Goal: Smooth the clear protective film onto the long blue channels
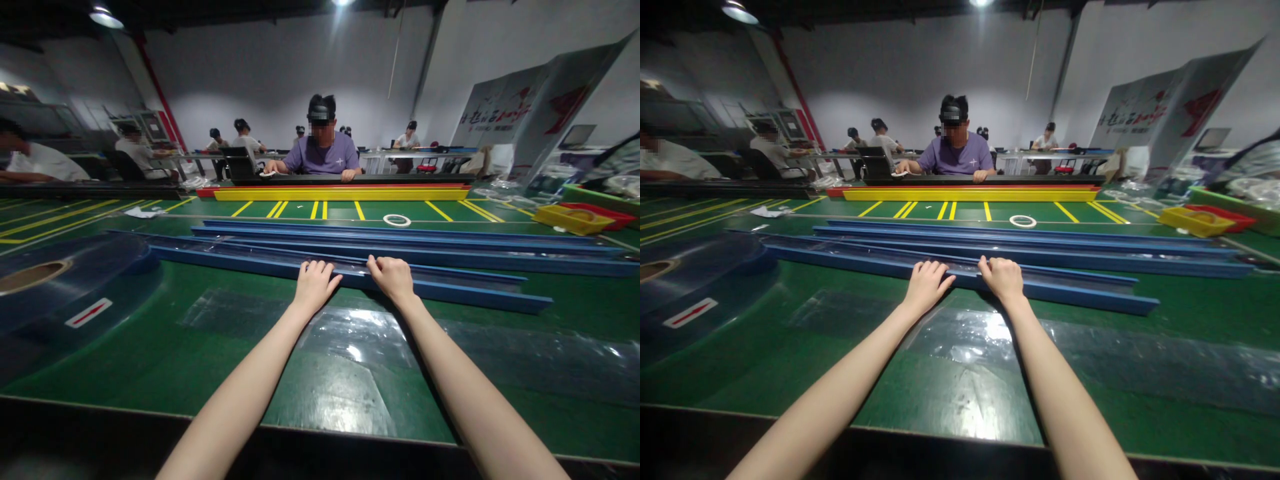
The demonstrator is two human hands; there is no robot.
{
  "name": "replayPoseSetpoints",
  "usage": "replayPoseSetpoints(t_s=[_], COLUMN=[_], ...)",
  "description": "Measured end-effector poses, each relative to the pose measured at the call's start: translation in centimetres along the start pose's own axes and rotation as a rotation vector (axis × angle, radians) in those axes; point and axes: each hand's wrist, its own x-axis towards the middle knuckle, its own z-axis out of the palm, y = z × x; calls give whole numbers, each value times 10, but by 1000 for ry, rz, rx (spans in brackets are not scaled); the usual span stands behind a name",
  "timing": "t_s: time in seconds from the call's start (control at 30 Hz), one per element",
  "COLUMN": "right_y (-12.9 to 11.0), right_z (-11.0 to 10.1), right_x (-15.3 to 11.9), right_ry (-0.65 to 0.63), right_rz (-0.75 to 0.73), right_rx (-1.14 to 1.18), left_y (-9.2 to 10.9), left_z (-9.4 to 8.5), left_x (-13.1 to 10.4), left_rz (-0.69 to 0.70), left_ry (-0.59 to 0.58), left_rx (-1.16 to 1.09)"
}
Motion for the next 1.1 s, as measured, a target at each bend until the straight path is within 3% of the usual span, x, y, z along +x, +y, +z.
replayPoseSetpoints(t_s=[0.23,0.57,1.1], right_y=[13,69,67], right_z=[-3,-17,-20], right_x=[-6,-13,-12], right_ry=[30,-9,-102], right_rz=[-15,132,173], right_rx=[51,-4,-49], left_y=[1,0,0], left_z=[-3,-4,-3], left_x=[0,0,3], left_rz=[52,47,66], left_ry=[1,32,0], left_rx=[-29,-8,35])
